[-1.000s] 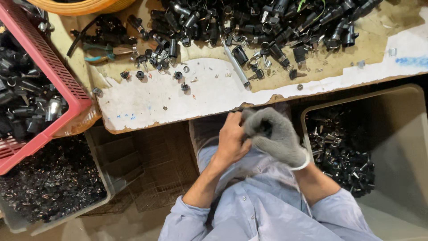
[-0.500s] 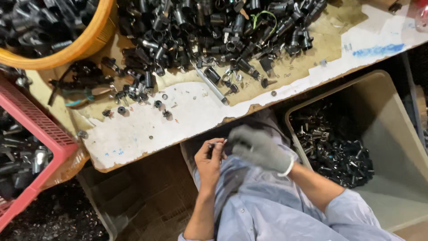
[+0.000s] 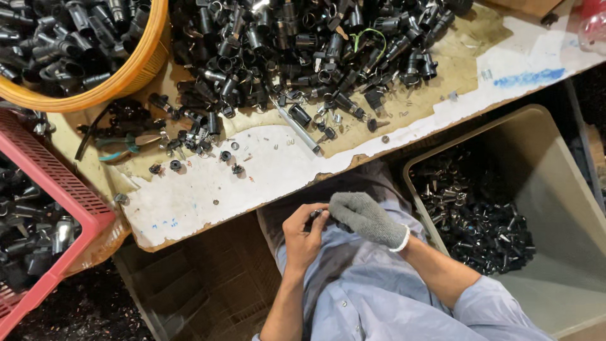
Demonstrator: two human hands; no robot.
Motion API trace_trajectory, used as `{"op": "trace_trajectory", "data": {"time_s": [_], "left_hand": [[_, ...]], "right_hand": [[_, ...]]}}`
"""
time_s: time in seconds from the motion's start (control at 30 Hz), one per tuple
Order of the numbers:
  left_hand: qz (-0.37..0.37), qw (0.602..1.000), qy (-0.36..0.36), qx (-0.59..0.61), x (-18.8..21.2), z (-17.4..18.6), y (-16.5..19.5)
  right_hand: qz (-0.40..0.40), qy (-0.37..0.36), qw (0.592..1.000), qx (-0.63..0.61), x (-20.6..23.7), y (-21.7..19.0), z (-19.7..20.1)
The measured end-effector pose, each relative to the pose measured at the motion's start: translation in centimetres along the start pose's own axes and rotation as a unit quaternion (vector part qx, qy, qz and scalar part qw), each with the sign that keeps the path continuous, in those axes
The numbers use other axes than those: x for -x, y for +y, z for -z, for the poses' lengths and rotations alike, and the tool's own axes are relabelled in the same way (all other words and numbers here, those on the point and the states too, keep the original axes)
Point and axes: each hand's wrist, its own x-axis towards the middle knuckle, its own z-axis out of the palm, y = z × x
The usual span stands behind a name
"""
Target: The person picks black plastic fittings from a large pile on the workbench, fits components together by hand, and places completed pieces into a bin beside them. They occasionally use a metal rod tool to press or align parts, repeating the assembly cycle throughout the episode.
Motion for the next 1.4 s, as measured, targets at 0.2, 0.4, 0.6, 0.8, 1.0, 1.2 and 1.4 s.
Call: {"op": "trace_trajectory", "data": {"time_s": [0.2, 0.4, 0.6, 0.8, 1.0, 1.2, 1.4], "left_hand": [[0.007, 0.99, 0.133, -0.046, -0.6, -0.1, 1.3], [-0.181, 0.978, -0.008, -0.105, 0.0, 0.3, 0.8], [-0.033, 0.982, -0.183, 0.044, 0.7, 0.3, -2.6], [-0.055, 0.994, -0.077, -0.051, 1.4, -1.4, -3.1], [-0.155, 0.963, -0.02, -0.22, 1.4, -2.2, -1.9], [-0.163, 0.953, -0.037, -0.252, 1.0, -1.8, -0.9], [-0.164, 0.952, -0.042, -0.254, 1.4, -2.1, -0.5]], "right_hand": [[0.217, 0.064, 0.957, 0.181, 0.3, 0.7, 0.0], [0.283, 0.078, 0.911, 0.289, 0.5, 0.3, 0.1], [0.191, 0.086, 0.97, 0.119, 1.2, 0.5, 0.2], [0.111, 0.159, 0.969, -0.151, 0.9, -0.3, -0.5], [0.054, 0.105, 0.884, -0.453, 0.1, -1.5, -0.7], [0.02, 0.149, 0.875, -0.461, -0.2, -1.6, -1.1], [0.023, 0.148, 0.844, -0.515, -0.7, -1.2, -0.6]]}}
